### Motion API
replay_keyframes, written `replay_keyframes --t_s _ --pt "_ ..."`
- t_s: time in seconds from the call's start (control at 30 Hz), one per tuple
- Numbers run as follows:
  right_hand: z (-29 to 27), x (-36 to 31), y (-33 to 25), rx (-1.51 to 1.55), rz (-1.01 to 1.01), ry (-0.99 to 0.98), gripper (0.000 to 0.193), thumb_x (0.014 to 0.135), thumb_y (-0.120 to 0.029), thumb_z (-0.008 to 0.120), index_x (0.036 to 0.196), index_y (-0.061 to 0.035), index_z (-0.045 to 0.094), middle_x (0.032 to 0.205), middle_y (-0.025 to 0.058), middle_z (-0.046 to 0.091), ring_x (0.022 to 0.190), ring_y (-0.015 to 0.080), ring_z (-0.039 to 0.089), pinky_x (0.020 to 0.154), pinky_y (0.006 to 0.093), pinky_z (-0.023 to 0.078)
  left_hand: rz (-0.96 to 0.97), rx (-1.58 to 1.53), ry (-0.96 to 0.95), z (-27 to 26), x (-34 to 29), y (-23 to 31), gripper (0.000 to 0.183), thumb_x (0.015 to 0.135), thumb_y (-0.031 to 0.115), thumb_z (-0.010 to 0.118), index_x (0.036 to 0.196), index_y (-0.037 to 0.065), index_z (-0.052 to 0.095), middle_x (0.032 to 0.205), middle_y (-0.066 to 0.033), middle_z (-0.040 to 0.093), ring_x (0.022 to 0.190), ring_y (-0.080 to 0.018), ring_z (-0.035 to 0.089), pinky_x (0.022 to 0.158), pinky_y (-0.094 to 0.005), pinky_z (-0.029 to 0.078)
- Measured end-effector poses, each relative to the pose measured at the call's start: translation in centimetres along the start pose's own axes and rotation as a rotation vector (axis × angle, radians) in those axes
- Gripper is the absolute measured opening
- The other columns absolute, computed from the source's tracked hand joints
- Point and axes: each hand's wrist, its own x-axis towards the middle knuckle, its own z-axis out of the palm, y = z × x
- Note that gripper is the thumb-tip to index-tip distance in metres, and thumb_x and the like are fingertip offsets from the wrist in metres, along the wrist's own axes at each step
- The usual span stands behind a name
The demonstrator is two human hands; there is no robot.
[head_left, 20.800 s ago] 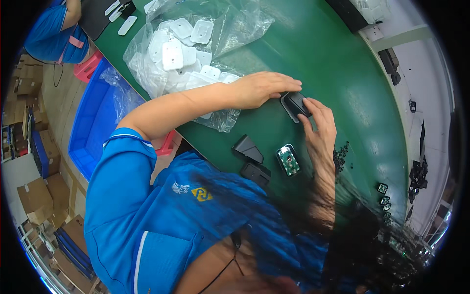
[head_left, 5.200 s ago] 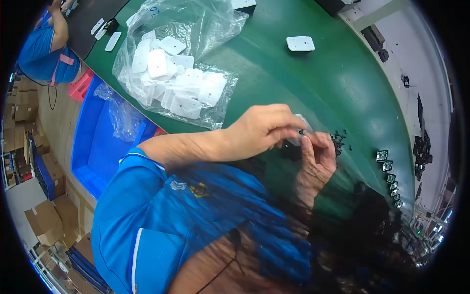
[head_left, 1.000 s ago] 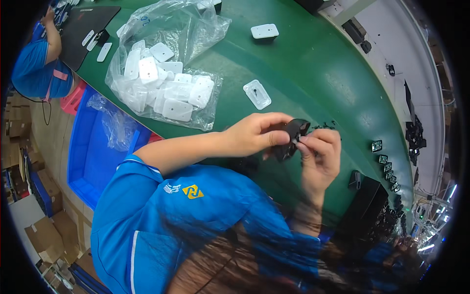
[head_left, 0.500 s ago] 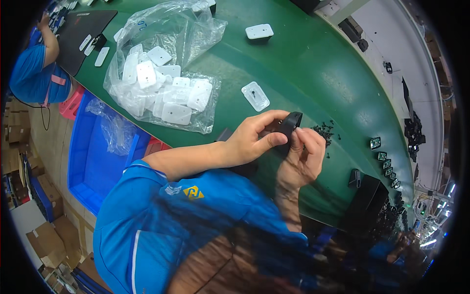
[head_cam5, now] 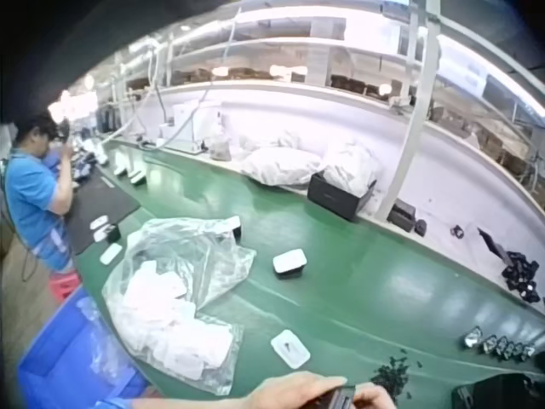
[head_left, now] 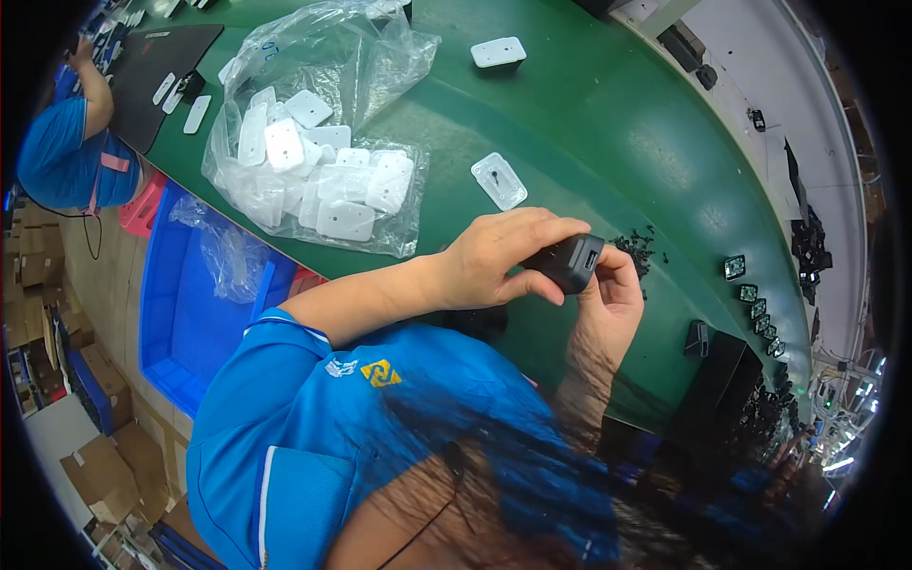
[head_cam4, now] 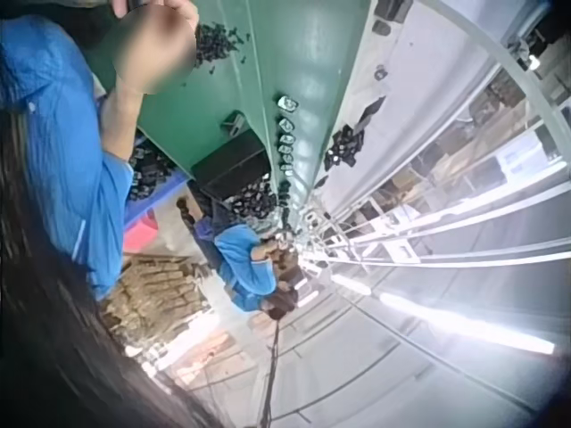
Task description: The person assembles small electronic devices at a workstation. They repeatedly pick up a white plastic casing, insert a green circuit board, and secure the unit with a black plastic cover. The person handles the components one at a time, placing the finished units on the green table.
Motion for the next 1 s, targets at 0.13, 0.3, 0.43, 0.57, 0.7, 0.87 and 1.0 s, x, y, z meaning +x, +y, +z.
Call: replay_keyframes --t_s 0.13,0.3,0.43,0.57,0.7,0.87,1.0 --pt "0.7 0.0 0.0 -0.404 -0.319 0.036 0.011 0.083 -0.002 0.065 0.09 0.0005 0.057 0.09 0.0077 0.058 0.083 0.0174 0.055 0.073 0.0273 0.044 -0.078 -0.036 -0.045 0.0 -0.3 -0.2 0.069 0.077 0.047 0.066 0.124 0.0 0.05 0.098 -0.0131 0.06 0.084 -0.0259 0.061 0.072 -0.033 0.049" --pt "0.9 0.3 -1.4 -0.821 -0.678 -0.087 0.012 0.078 0.002 0.066 0.087 -0.0003 0.059 0.087 0.0111 0.059 0.079 0.0245 0.053 0.07 0.0315 0.044 -0.356 -0.475 0.034 0.1 -0.9 0.4 0.053 0.082 0.029 0.069 0.123 0.0 0.05 0.097 -0.0102 0.06 0.083 -0.0193 0.059 0.075 -0.0324 0.049" --pt "-0.2 0.7 -1.2 -0.593 -0.347 -0.034 0.028 0.075 -0.007 0.073 0.099 -0.0023 0.061 0.098 0.0082 0.057 0.086 0.0197 0.053 0.071 0.0288 0.041 -0.653 -0.791 -0.147 -1.0 -0.3 1.0 0.044 0.093 0.033 0.057 0.124 0.002 0.051 0.093 -0.0032 0.062 0.077 -0.0082 0.057 0.062 -0.0233 0.047" --pt "-2.1 2.5 -0.2 0.033 0.107 -0.439 0.061 0.076 -0.038 0.074 0.12 0.0 0.055 0.129 0.015 0.047 0.117 0.0231 0.048 0.097 0.0345 0.038 -0.869 -1.172 -0.261 0.1 -1.0 0.8 0.044 0.095 0.045 0.045 0.104 0.002 0.05 0.081 -0.0069 0.062 0.064 -0.0136 0.061 0.05 -0.0223 0.045" --pt "-1.9 2.6 2.7 0.208 0.077 -0.411 0.072 0.074 -0.049 0.073 0.122 -0.0023 0.049 0.137 0.0253 0.041 0.123 0.0299 0.046 0.098 0.0406 0.042 -0.991 -1.137 -0.256 -0.3 -0.5 -0.4 0.048 0.094 0.048 0.044 0.106 0.002 0.044 0.082 -0.0106 0.061 0.065 -0.0171 0.064 0.049 -0.0245 0.049" --pt "-4.4 6.5 2.8 -0.024 0.019 -0.082 0.054 0.084 -0.035 0.068 0.123 -0.0051 0.046 0.114 0.0185 0.059 0.1 0.0249 0.06 0.082 0.0358 0.05 -0.387 0.51 -0.197 -2.5 -0.4 -4.9 0.032 0.086 0.037 0.06 0.105 0.011 0.058 0.085 -0.0135 0.058 0.069 -0.0235 0.062 0.055 -0.0328 0.049" --pt "-5.3 10.3 4.1 -0.792 -0.264 0.016 0.044 0.085 -0.027 0.067 0.122 -0.0063 0.055 0.107 0.0111 0.059 0.092 0.0239 0.058 0.084 0.0334 0.046 -0.276 0.922 -0.328 -1.5 -0.9 -5.7 0.041 0.077 0.038 0.066 0.112 0.017 0.059 0.09 -0.0136 0.054 0.07 -0.0257 0.058 0.058 -0.0348 0.049"
